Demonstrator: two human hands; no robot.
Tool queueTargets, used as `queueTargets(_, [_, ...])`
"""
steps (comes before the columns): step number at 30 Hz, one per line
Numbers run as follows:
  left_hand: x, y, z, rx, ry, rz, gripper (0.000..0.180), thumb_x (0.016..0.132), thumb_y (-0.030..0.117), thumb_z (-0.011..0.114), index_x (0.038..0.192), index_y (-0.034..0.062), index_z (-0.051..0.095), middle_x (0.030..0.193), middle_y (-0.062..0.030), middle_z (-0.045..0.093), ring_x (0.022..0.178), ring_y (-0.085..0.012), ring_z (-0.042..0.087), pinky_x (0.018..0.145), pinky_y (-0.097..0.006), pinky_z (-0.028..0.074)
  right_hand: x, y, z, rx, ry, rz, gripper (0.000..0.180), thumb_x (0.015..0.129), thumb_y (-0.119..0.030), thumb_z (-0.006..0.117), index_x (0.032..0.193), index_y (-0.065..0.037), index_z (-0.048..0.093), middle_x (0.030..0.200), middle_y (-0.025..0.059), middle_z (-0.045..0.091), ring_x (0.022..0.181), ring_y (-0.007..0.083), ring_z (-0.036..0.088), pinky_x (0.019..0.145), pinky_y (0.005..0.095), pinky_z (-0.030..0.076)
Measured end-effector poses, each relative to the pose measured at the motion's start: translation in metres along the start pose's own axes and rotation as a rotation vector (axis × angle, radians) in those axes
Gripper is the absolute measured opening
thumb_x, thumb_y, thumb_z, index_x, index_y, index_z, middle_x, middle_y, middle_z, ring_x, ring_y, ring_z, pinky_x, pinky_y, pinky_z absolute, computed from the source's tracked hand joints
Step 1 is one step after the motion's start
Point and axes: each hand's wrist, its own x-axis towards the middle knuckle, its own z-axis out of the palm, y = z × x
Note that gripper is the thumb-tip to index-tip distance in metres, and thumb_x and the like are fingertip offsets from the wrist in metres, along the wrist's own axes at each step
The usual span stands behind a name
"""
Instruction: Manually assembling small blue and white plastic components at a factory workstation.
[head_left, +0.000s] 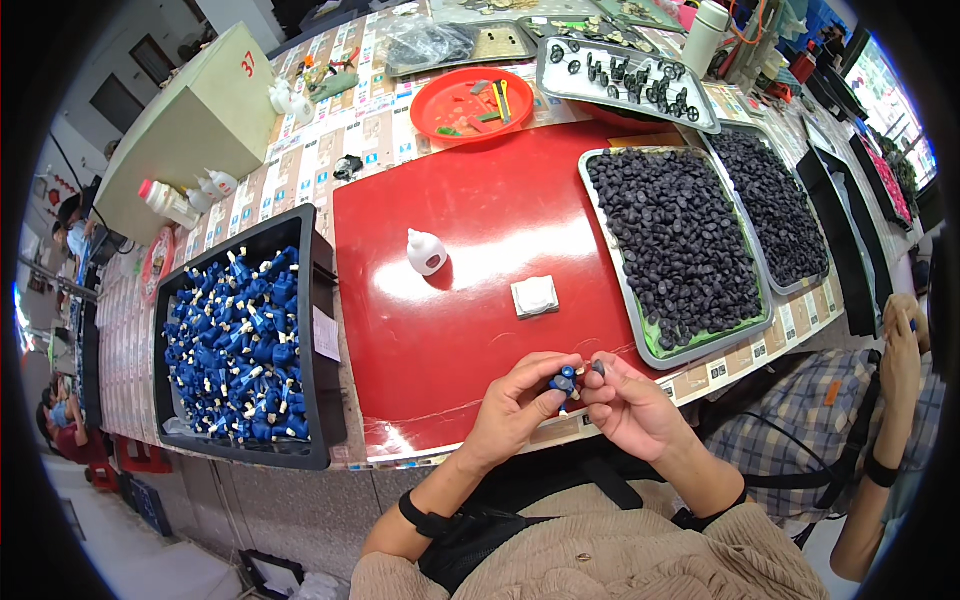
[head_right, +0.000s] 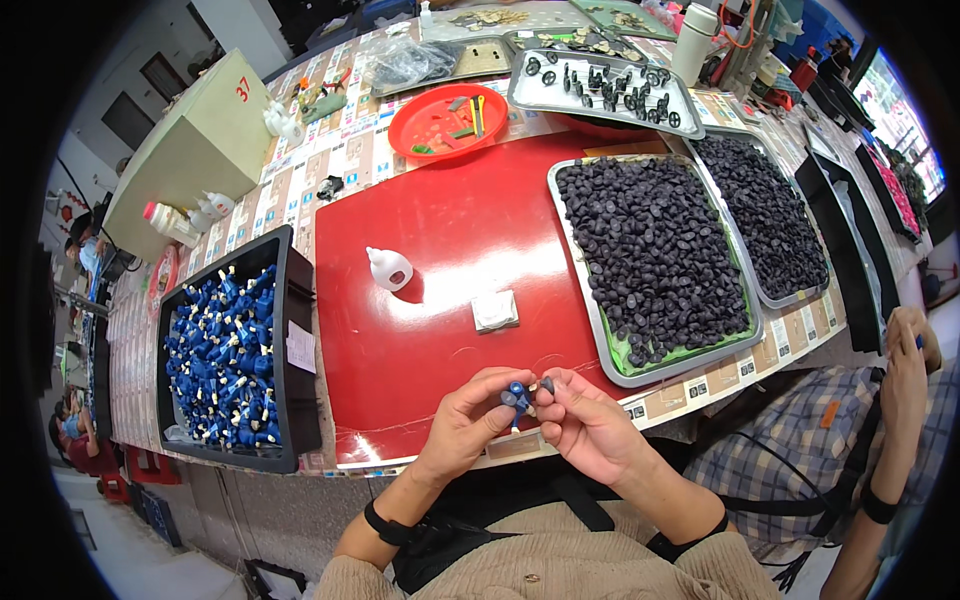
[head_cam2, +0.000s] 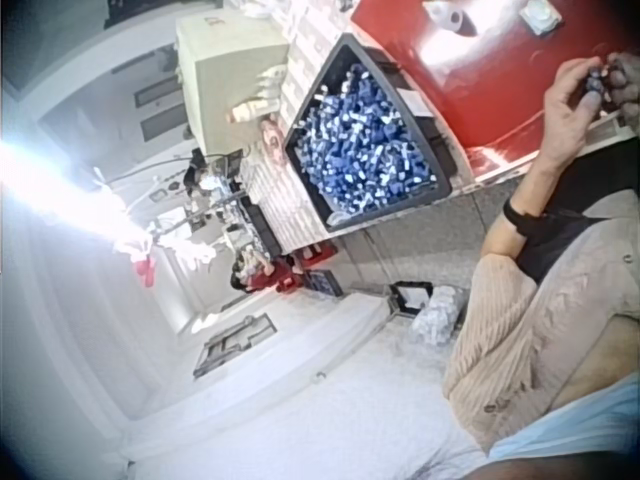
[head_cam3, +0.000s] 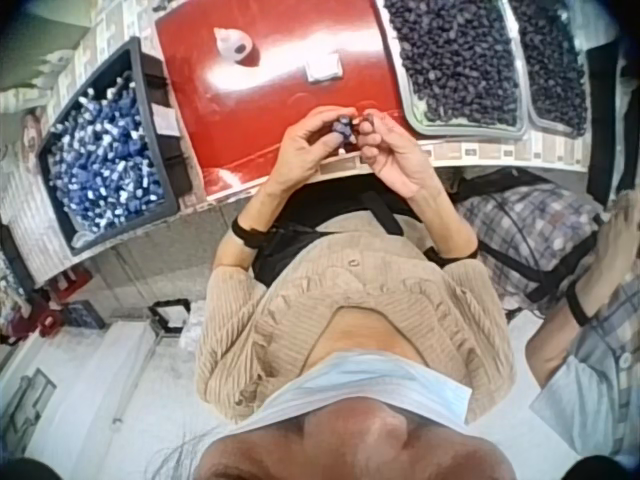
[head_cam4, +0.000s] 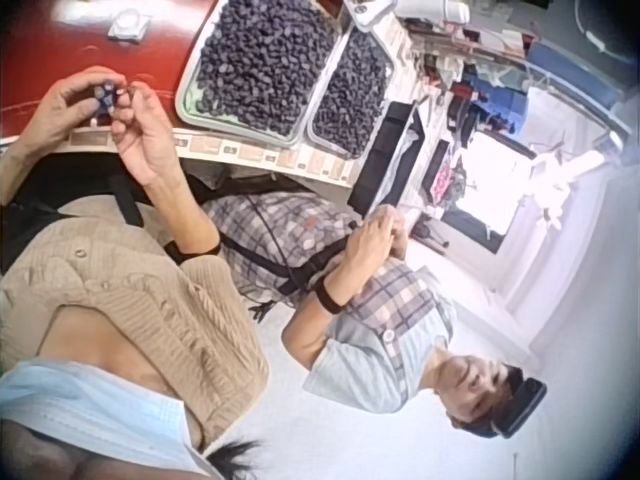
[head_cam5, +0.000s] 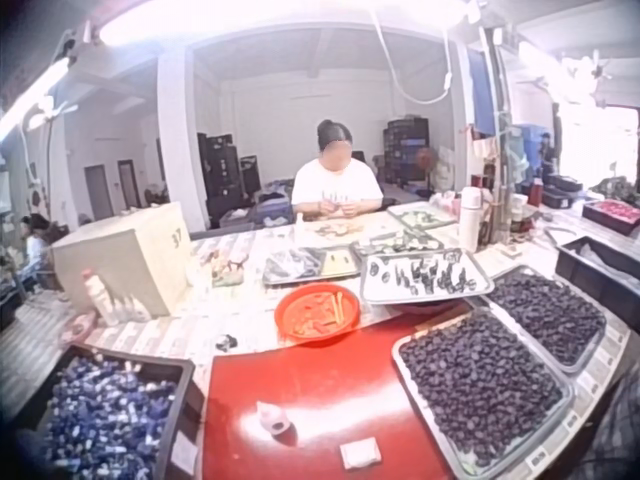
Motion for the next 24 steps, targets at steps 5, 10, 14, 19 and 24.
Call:
queueTargets(5, [0.000, -0.005, -0.002, 0.043, -0.040, 0.017, 0.036, 0.095, 0.007, 0.061, 0.131, 0.0022, 0.058, 0.130, -0.0093, 0.052, 0.121, -0.0194, 0.053, 0.103, -0.033, 0.044, -0.002, 0.002, 0.007, -0.314, 0.056, -0.147, 0.015, 0.100, -0.014, 0.056, 0.111, -0.005, 0.055, 0.092, 0.0029, 0.062, 0.075, 0.0073, 0.057, 0.067, 0.0231, 0.050])
queueTargets(10, [-0.001, -0.007, 0.000, 0.047, -0.065, 0.052, 0.036, 0.095, 0.003, 0.058, 0.131, 0.0021, 0.057, 0.131, -0.0099, 0.051, 0.121, -0.0197, 0.053, 0.101, -0.031, 0.045, -0.004, 0.003, 0.011, -0.512, 0.119, -0.235, 0.015, 0.097, -0.011, 0.060, 0.110, -0.004, 0.056, 0.089, 0.0046, 0.064, 0.071, 0.0076, 0.058, 0.065, 0.0213, 0.050])
queueTargets(14, [-0.002, -0.004, 0.003, 0.096, -0.068, 0.079, 0.037, 0.095, 0.002, 0.058, 0.132, 0.0027, 0.057, 0.130, -0.0101, 0.051, 0.121, -0.0200, 0.052, 0.101, -0.031, 0.045, -0.006, 0.003, 0.010, -0.544, 0.114, -0.247, 0.014, 0.097, -0.010, 0.060, 0.109, -0.003, 0.057, 0.088, 0.0046, 0.064, 0.071, 0.0077, 0.058, 0.065, 0.0206, 0.049])
queueTargets(19, [-0.001, -0.003, 0.005, 0.138, -0.065, 0.062, 0.038, 0.094, 0.003, 0.060, 0.131, 0.0032, 0.058, 0.128, -0.0101, 0.053, 0.120, -0.0199, 0.053, 0.100, -0.031, 0.045, -0.007, 0.001, 0.006, -0.561, 0.118, -0.240, 0.014, 0.097, -0.010, 0.060, 0.108, -0.003, 0.057, 0.088, 0.0043, 0.064, 0.071, 0.0075, 0.058, 0.064, 0.0199, 0.048])
queueTargets(24, [-0.002, -0.003, 0.006, 0.192, -0.067, 0.055, 0.037, 0.093, 0.006, 0.061, 0.130, 0.0030, 0.059, 0.124, -0.0093, 0.055, 0.116, -0.0196, 0.054, 0.097, -0.030, 0.045, -0.007, -0.001, 0.004, -0.581, 0.129, -0.231, 0.014, 0.097, -0.010, 0.061, 0.108, -0.004, 0.058, 0.087, 0.0036, 0.064, 0.071, 0.0066, 0.058, 0.063, 0.0191, 0.048])
